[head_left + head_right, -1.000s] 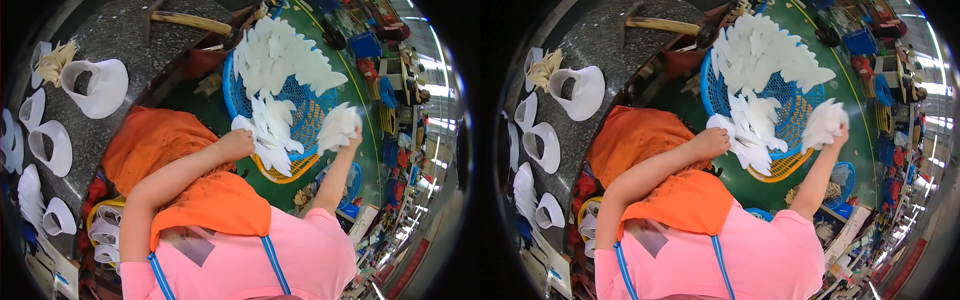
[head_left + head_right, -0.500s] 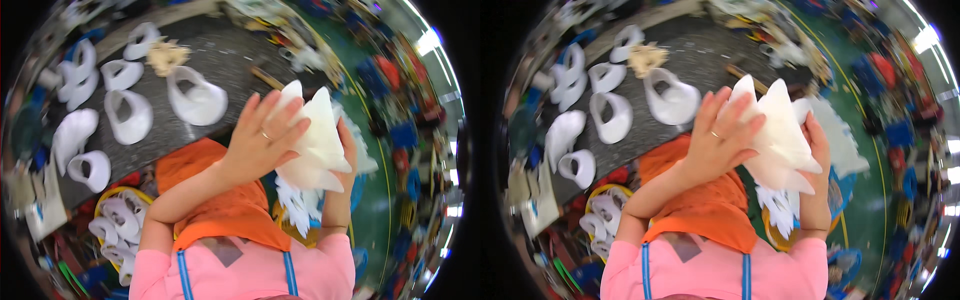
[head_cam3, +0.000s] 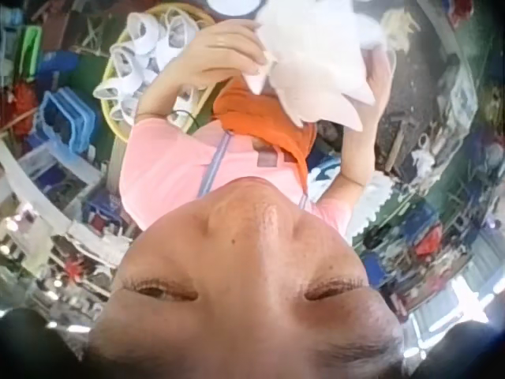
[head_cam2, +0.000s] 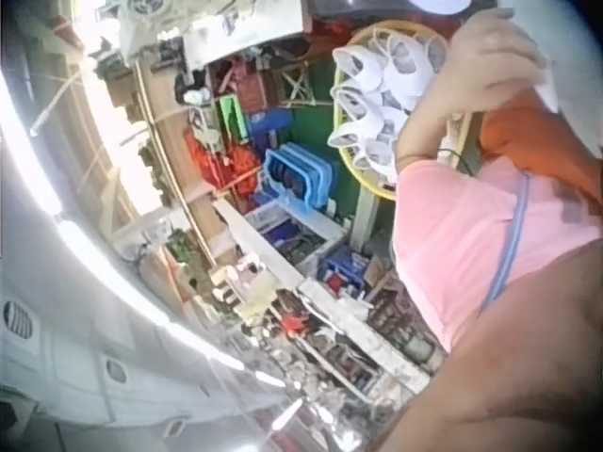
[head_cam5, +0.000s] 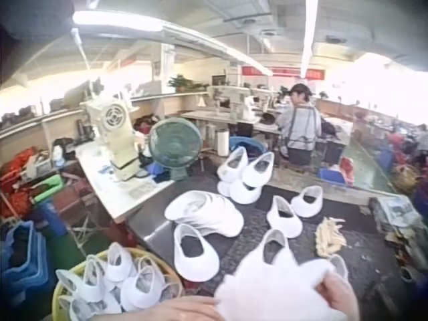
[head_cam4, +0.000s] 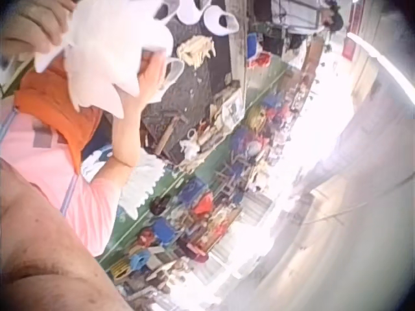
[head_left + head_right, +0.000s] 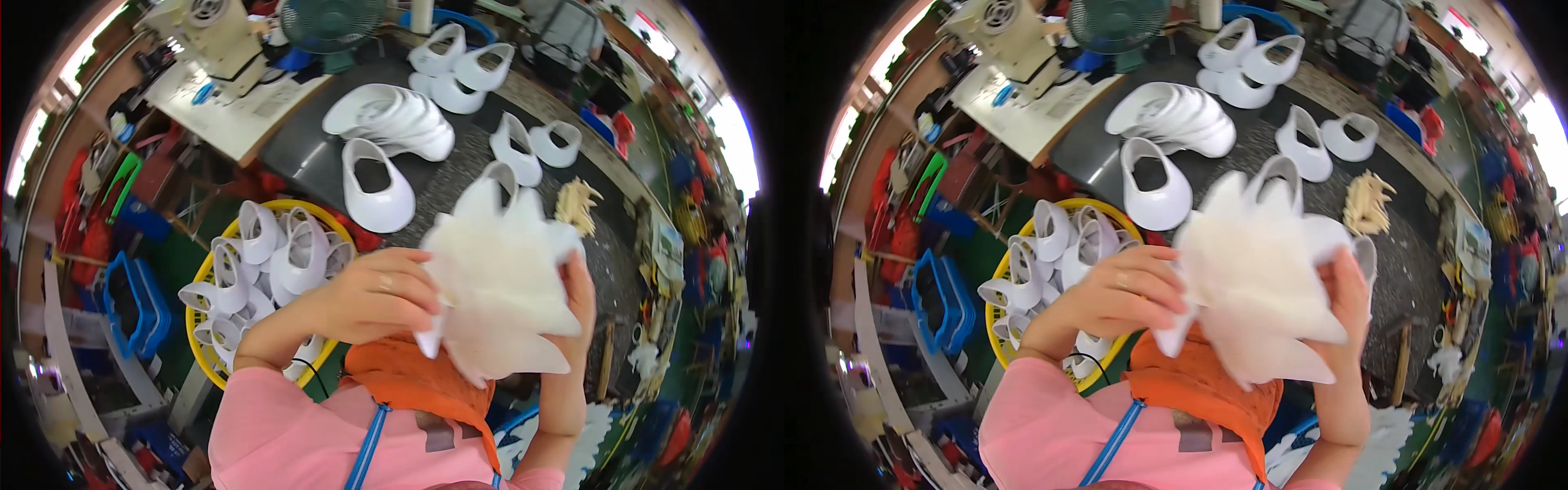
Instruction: The person glues a foam strip inside the heel area of a white shoe upper, then uses a hammer to tap the edges down. They repeat this process for several shoe uppers, retrieving components from a basket and stacking the finished pieces on a workbench.
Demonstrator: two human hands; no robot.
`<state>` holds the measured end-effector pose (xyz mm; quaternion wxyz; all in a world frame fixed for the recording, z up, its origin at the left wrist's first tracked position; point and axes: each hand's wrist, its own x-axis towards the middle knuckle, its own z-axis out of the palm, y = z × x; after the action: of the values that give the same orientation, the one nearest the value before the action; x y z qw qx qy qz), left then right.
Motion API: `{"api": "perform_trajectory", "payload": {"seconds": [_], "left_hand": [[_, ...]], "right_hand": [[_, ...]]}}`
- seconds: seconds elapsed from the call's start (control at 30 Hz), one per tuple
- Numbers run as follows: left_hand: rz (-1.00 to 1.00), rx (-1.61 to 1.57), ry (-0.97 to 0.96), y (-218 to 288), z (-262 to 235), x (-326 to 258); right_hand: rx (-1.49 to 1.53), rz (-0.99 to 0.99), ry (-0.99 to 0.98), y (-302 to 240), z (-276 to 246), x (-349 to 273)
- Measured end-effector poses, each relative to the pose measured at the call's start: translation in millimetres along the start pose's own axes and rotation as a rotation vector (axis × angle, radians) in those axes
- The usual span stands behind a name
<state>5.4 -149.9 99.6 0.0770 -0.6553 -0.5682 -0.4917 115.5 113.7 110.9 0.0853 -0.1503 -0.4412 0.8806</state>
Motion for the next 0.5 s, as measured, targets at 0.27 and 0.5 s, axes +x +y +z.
{"api": "perform_trajectory", "payload": {"seconds": [0.27, 0.5], "left_hand": [[-0.664, 0.319, 0.834, -16, -120, -118], [-0.858, 0.136, 0.965, -167, -194, -171]], "right_hand": [[-0.064, 0.484, -0.597, 140, 214, 206], [-1.678, -0.929, -0.737, 115, 204, 240]]}}
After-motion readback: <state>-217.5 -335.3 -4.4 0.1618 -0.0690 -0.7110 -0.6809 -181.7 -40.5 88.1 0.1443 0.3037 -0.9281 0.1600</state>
